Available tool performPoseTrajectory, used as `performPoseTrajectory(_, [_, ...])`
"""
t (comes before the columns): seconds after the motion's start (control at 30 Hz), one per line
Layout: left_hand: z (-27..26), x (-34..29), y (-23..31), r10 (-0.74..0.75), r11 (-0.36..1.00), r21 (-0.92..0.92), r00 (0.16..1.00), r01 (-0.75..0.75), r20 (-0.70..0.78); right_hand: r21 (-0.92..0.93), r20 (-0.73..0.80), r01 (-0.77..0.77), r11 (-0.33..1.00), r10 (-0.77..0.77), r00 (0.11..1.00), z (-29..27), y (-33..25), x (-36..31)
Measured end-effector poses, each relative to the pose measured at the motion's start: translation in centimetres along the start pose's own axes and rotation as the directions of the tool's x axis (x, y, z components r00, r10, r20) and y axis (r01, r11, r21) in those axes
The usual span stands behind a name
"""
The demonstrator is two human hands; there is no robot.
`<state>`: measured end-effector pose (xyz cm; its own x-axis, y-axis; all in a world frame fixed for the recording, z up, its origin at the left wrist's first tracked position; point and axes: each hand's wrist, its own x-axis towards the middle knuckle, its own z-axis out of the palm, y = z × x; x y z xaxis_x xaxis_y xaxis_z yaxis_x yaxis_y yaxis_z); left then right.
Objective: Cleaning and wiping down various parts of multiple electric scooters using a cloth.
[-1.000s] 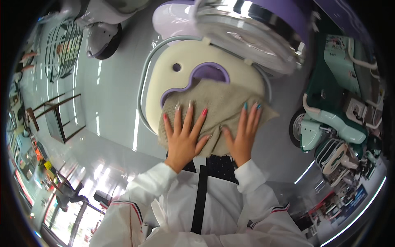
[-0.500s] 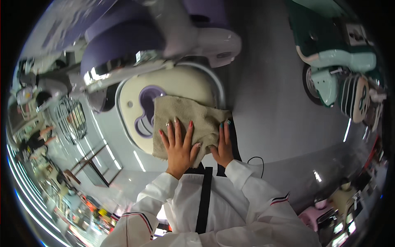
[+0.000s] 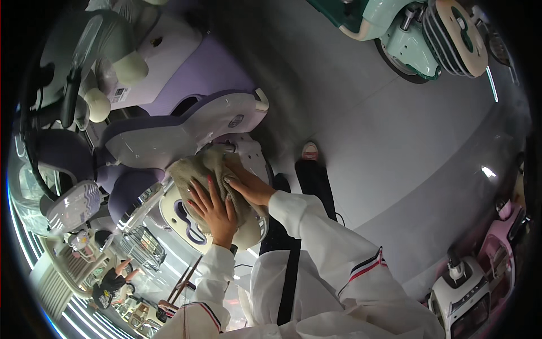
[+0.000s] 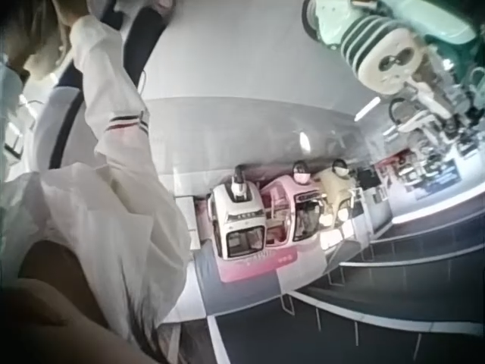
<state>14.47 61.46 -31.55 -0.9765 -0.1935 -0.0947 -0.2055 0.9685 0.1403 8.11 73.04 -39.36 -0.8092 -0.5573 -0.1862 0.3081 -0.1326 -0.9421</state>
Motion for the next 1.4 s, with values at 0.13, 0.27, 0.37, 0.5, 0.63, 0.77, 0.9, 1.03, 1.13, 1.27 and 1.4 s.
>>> performPoseTrajectory(0.13, [0.3, 2.8, 0.7, -0.017, 0.998, 0.059, 0.997, 0.021, -0.070, 0.020, -0.011, 0.094, 0.995, -0.094, 0.996, 0.1, 0.2, 1.1])
performPoseTrajectory(0.27, [0.6, 2.9, 0.7, -0.031, 0.999, 0.038, 0.997, 0.034, -0.074, 0.023, -0.086, 0.046, 0.999, -0.044, 0.995, 1.4, 2.7, -2.2])
performPoseTrajectory(0.37, [0.3, 2.7, 1.3, -0.048, 0.996, 0.073, 0.998, 0.051, -0.052, 0.078, -0.154, -0.027, 0.997, 0.039, 0.987, 2.2, 3.2, -5.6])
performPoseTrajectory(0.5, [-0.1, 2.0, 0.4, -0.075, 0.992, 0.102, 0.997, 0.074, 0.000, 0.012, -0.079, -0.406, 0.914, 0.406, 0.911, 0.3, -2.6, -4.7])
performPoseTrajectory(0.63, [0.6, 2.6, 1.9, -0.129, 0.992, 0.013, 0.992, 0.129, 0.010, -0.089, -0.070, -0.248, 0.965, 0.242, 0.968, -1.5, -3.8, -0.6])
performPoseTrajectory(0.77, [0.4, 5.0, 2.8, -0.167, 0.982, -0.099, 0.985, 0.161, -0.051, -0.200, -0.050, -0.054, 0.978, 0.045, 0.998, -4.6, -7.3, 5.2])
performPoseTrajectory(0.9, [-0.7, 11.2, 3.4, -0.256, 0.947, -0.236, 0.955, 0.217, -0.151, -0.589, 0.097, 0.244, 0.770, -0.232, 0.968, -6.4, -11.5, 10.4])
performPoseTrajectory(1.03, [-0.2, 17.2, 2.8, -0.189, 0.982, -0.011, 0.958, 0.191, -0.216, -0.807, 0.054, 0.166, 0.567, -0.209, 0.976, -7.1, -10.3, 13.7])
performPoseTrajectory(1.13, [1.9, 19.1, 2.4, -0.124, 0.989, 0.100, 0.983, 0.111, 0.136, -0.844, 0.006, 0.047, 0.534, -0.078, 0.997, -8.6, -5.3, 14.8])
performPoseTrajectory(1.27, [1.8, 19.5, 1.3, -0.131, 0.978, 0.183, 0.976, 0.098, 0.174, -0.808, 0.111, 0.096, 0.582, -0.010, 0.994, -8.6, -4.6, 15.6])
performPoseTrajectory(1.4, [0.8, 21.4, 0.3, -0.084, 0.983, 0.176, 0.977, 0.049, 0.198, -0.810, 0.171, 0.153, 0.565, -0.021, 0.985, -9.6, -4.1, 18.0])
